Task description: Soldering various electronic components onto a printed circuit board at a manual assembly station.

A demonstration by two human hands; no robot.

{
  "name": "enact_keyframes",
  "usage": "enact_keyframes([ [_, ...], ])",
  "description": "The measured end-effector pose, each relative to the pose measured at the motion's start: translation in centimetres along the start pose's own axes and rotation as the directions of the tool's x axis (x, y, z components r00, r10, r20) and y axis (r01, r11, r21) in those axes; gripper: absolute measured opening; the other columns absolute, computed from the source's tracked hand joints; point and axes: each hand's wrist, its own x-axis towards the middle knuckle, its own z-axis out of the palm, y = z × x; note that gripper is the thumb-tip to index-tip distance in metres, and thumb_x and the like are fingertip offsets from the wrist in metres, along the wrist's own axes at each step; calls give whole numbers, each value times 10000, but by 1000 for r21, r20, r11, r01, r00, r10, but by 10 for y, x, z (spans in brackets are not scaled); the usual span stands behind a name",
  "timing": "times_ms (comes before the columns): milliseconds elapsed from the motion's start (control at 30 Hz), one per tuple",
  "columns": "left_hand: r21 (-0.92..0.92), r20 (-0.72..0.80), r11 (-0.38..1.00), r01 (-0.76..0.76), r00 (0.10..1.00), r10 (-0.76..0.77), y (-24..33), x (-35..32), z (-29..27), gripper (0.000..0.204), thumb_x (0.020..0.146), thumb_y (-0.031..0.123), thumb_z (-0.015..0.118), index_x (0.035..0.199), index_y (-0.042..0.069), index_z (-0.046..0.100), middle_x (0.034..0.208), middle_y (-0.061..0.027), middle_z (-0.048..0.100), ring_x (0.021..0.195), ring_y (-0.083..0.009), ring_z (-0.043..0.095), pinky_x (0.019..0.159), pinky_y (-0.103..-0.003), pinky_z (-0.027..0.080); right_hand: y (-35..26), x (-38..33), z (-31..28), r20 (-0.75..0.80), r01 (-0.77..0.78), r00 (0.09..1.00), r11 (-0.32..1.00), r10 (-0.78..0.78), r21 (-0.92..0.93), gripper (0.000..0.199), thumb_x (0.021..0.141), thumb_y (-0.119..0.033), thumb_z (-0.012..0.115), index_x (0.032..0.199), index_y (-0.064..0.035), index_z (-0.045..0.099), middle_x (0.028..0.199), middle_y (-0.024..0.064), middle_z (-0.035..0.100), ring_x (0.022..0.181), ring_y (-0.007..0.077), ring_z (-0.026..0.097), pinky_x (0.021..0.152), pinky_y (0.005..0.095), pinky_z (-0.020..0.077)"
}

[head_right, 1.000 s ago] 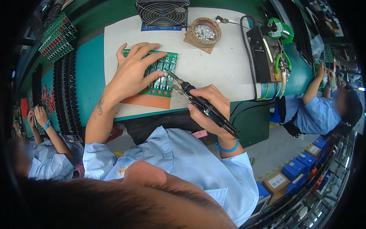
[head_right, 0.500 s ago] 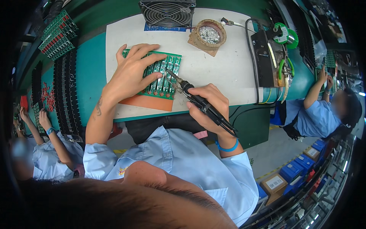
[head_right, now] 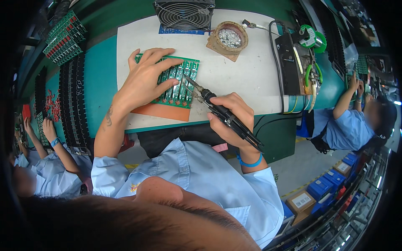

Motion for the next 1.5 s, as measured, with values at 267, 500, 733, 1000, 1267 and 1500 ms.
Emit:
enact_keyframes([
  [267, -4, 8, 1000, -15, 1000, 15, -2, 0, -5, 424, 839, 247, 797, 1251, 183, 723, 1413, -54, 599, 1335, -266, 487, 1176, -626, 194, 0, 1, 5, 18, 33, 999, 999, -33, 2, 363, 719, 34, 755, 1075, 40, 684, 895, 144, 690, 767, 231, 601, 717, 311, 476],
  [500, 22, 72, 1000, 6, 997, -7, -7, -2, -13, 436, 843, 233, 789, 1268, 174, 711, 1427, -42, 590, 1354, -251, 474, 1189, -592, 198, 5, 6, 11, 15, 13, 1000, 999, -13, 30, 366, 720, 31, 755, 1080, 40, 686, 912, 148, 697, 768, 232, 602, 718, 318, 480],
  [733, 12, 41, 1000, 20, 999, -20, -8, -4, -10, 422, 835, 222, 795, 1245, 164, 716, 1392, -80, 610, 1337, -277, 480, 1166, -632, 210, 9, 12, 14, 51, 27, 998, 1000, -27, -2, 374, 717, 34, 754, 1086, 39, 688, 917, 147, 699, 763, 228, 599, 714, 316, 479],
  [1000, 6, 39, 1000, 20, 999, -20, -7, -3, -10, 418, 833, 230, 796, 1240, 172, 720, 1383, -85, 616, 1322, -288, 490, 1162, -621, 229, 7, 13, 14, 57, 21, 998, 1000, -21, -5, 382, 717, 30, 760, 1092, 37, 690, 902, 140, 692, 749, 219, 593, 699, 303, 470],
  [1267, 19, 91, 998, 67, 993, -68, -3, -1, -13, 431, 833, 241, 802, 1249, 170, 714, 1395, -71, 609, 1323, -277, 495, 1168, -599, 249, 2, 13, 15, 57, 8, 998, 1000, -7, -18, 385, 712, 33, 759, 1092, 35, 690, 886, 135, 684, 737, 213, 586, 688, 294, 463],
  [1500, -30, 112, 999, 21, 994, -18, -14, 3, -13, 435, 824, 283, 809, 1238, 181, 724, 1370, -79, 618, 1311, -289, 495, 1165, -624, 234, -8, 9, 11, 29, 8, 1000, 1000, -7, -21, 378, 711, 36, 756, 1083, 34, 686, 886, 135, 682, 738, 214, 585, 690, 296, 464],
])
